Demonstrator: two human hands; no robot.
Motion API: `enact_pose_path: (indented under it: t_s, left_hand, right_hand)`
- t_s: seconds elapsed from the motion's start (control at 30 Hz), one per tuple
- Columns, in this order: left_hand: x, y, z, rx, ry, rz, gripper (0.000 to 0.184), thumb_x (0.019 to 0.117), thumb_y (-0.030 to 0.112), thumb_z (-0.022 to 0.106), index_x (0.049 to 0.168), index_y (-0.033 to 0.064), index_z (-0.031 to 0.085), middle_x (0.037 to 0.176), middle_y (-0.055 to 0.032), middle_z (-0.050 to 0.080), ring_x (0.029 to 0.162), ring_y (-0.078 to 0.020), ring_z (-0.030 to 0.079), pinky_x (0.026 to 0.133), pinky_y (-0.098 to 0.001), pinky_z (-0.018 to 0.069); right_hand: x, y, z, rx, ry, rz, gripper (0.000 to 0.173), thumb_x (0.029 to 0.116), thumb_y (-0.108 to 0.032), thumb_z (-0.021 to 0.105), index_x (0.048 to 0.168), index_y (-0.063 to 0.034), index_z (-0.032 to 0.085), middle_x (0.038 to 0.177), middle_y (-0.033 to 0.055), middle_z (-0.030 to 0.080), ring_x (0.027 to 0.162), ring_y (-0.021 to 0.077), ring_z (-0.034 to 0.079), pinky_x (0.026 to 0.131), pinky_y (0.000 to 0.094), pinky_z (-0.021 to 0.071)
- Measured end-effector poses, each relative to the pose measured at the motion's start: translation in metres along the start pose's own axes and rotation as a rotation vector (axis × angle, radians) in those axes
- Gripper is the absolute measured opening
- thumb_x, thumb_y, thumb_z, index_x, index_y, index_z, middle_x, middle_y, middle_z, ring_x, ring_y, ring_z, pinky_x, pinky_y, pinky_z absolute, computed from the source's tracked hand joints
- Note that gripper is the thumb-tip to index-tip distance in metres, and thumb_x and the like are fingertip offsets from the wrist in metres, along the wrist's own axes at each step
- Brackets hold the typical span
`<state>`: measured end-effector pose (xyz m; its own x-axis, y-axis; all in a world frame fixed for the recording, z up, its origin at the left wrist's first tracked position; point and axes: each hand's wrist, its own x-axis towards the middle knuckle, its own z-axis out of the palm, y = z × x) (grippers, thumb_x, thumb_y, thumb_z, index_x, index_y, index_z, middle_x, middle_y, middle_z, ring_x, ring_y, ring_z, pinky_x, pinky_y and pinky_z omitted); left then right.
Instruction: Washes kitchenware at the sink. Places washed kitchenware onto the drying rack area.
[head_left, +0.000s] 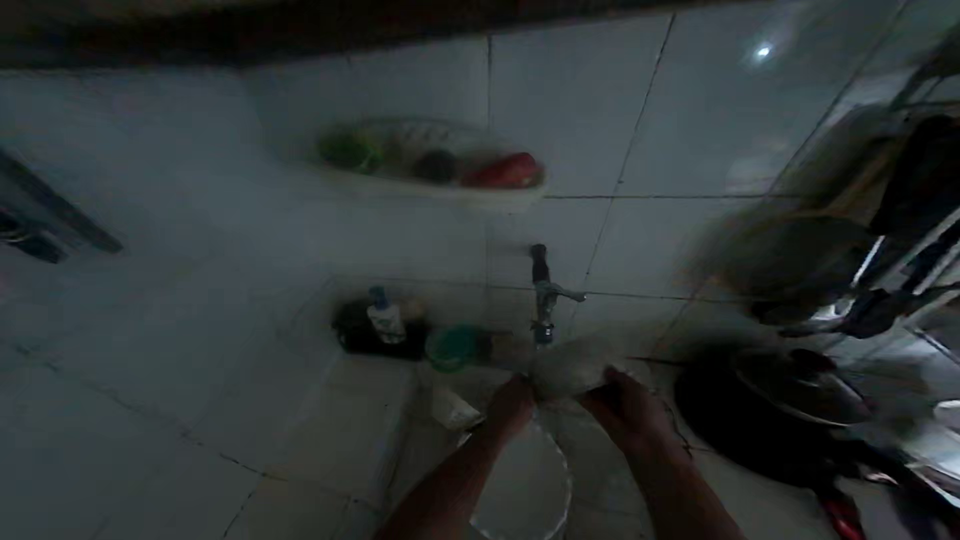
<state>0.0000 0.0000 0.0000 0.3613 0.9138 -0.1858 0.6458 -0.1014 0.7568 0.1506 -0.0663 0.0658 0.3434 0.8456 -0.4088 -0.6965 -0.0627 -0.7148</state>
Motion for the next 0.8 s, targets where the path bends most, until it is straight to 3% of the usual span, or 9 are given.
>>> enact_pose_path:
  t_s: [0.1, 0.17, 0.2, 0.27, 0.4, 0.5, 0.57, 0.7, 0.8]
  left_hand:
    - [0.007, 0.014, 0.005, 0.184, -0.009, 0.184, 0.04, 0.1112, 0.015, 0.035, 0.138, -0.0073, 0.053, 0.135, -0.0267, 0.059, 0.124, -0.0367, 0.061, 0.108, -0.0471, 0.0469]
    - [0.012, 0.015, 0.01, 0.119, -0.002, 0.298, 0.04, 0.111, 0.016, 0.037, 0.14, -0.0068, 0.052, 0.13, -0.0265, 0.062, 0.118, -0.0366, 0.063, 0.104, -0.0477, 0.0493]
    - [0.016, 0.014, 0.013, 0.06, -0.002, 0.304, 0.041, 0.1109, 0.021, 0.04, 0.142, -0.0038, 0.05, 0.123, -0.0246, 0.065, 0.111, -0.0348, 0.066, 0.1, -0.0485, 0.052]
    - [0.017, 0.015, 0.014, 0.087, -0.058, 0.254, 0.046, 0.1082, 0.027, 0.051, 0.146, 0.0011, 0.046, 0.121, -0.0232, 0.067, 0.111, -0.0355, 0.067, 0.099, -0.0516, 0.0524]
    - [0.013, 0.001, 0.015, 0.308, -0.172, 0.155, 0.049, 0.1088, 0.039, 0.048, 0.139, -0.0002, 0.054, 0.118, -0.024, 0.067, 0.111, -0.0387, 0.067, 0.098, -0.0546, 0.0518]
    - [0.006, -0.004, 0.02, 0.259, -0.18, 0.119, 0.05, 0.108, 0.038, 0.049, 0.139, -0.0002, 0.052, 0.121, -0.0221, 0.067, 0.114, -0.0356, 0.066, 0.101, -0.053, 0.0513]
    - [0.001, -0.016, 0.022, 0.104, -0.124, 0.073, 0.049, 0.1088, 0.034, 0.047, 0.139, -0.0044, 0.051, 0.124, -0.0232, 0.064, 0.117, -0.0334, 0.064, 0.104, -0.0488, 0.0494]
    - [-0.012, -0.053, 0.009, 0.005, -0.035, 0.026, 0.046, 0.1109, 0.033, 0.04, 0.129, -0.0042, 0.059, 0.113, -0.0214, 0.065, 0.104, -0.0295, 0.065, 0.096, -0.0453, 0.0518]
    - [-0.024, -0.068, -0.007, 0.046, -0.017, -0.008, 0.045, 0.111, 0.033, 0.04, 0.131, -0.0031, 0.058, 0.114, -0.0211, 0.066, 0.105, -0.0295, 0.066, 0.097, -0.0451, 0.0514]
  right_hand:
    - [-0.005, -0.023, 0.013, -0.011, 0.033, -0.057, 0.021, 0.1076, -0.016, 0.047, 0.123, -0.0026, 0.048, 0.091, 0.0115, 0.062, 0.074, 0.0196, 0.067, 0.067, 0.0369, 0.061]
    - [-0.008, -0.037, 0.02, -0.051, 0.047, -0.129, 0.027, 0.1051, -0.013, 0.052, 0.13, -0.0024, 0.048, 0.099, 0.0128, 0.064, 0.079, 0.0204, 0.07, 0.068, 0.0368, 0.0623]
    - [-0.009, -0.045, 0.023, -0.074, 0.035, -0.169, 0.028, 0.1046, -0.012, 0.052, 0.131, -0.0022, 0.048, 0.103, 0.013, 0.065, 0.082, 0.0199, 0.07, 0.071, 0.0359, 0.0628]
    - [-0.013, -0.06, 0.029, -0.126, 0.026, -0.26, 0.027, 0.1049, -0.01, 0.052, 0.13, -0.0018, 0.047, 0.103, 0.0111, 0.063, 0.082, 0.0167, 0.068, 0.071, 0.0325, 0.0611]
    - [-0.012, -0.077, 0.032, -0.177, 0.01, -0.367, 0.029, 0.1082, -0.017, 0.05, 0.133, -0.0037, 0.045, 0.108, 0.01, 0.062, 0.088, 0.0157, 0.07, 0.075, 0.0326, 0.0622]
    - [0.001, -0.05, 0.033, -0.257, -0.01, -0.257, 0.03, 0.1091, -0.018, 0.049, 0.133, -0.0005, 0.047, 0.107, 0.0123, 0.062, 0.087, 0.0175, 0.068, 0.076, 0.0351, 0.0606]
    - [0.013, -0.026, 0.031, -0.429, -0.072, -0.158, 0.031, 0.1102, -0.023, 0.047, 0.126, 0.0033, 0.054, 0.099, 0.0118, 0.065, 0.082, 0.016, 0.068, 0.075, 0.0325, 0.0598]
    - [0.037, 0.012, 0.024, -0.731, -0.255, -0.017, 0.026, 0.1088, -0.014, 0.048, 0.115, 0.0059, 0.063, 0.098, 0.0123, 0.068, 0.082, 0.0154, 0.066, 0.076, 0.0303, 0.0566]
    - [0.042, 0.033, 0.031, -1.016, -0.348, 0.019, 0.026, 0.1081, -0.012, 0.049, 0.121, 0.0043, 0.064, 0.11, 0.0141, 0.068, 0.093, 0.0155, 0.066, 0.085, 0.0304, 0.0556]
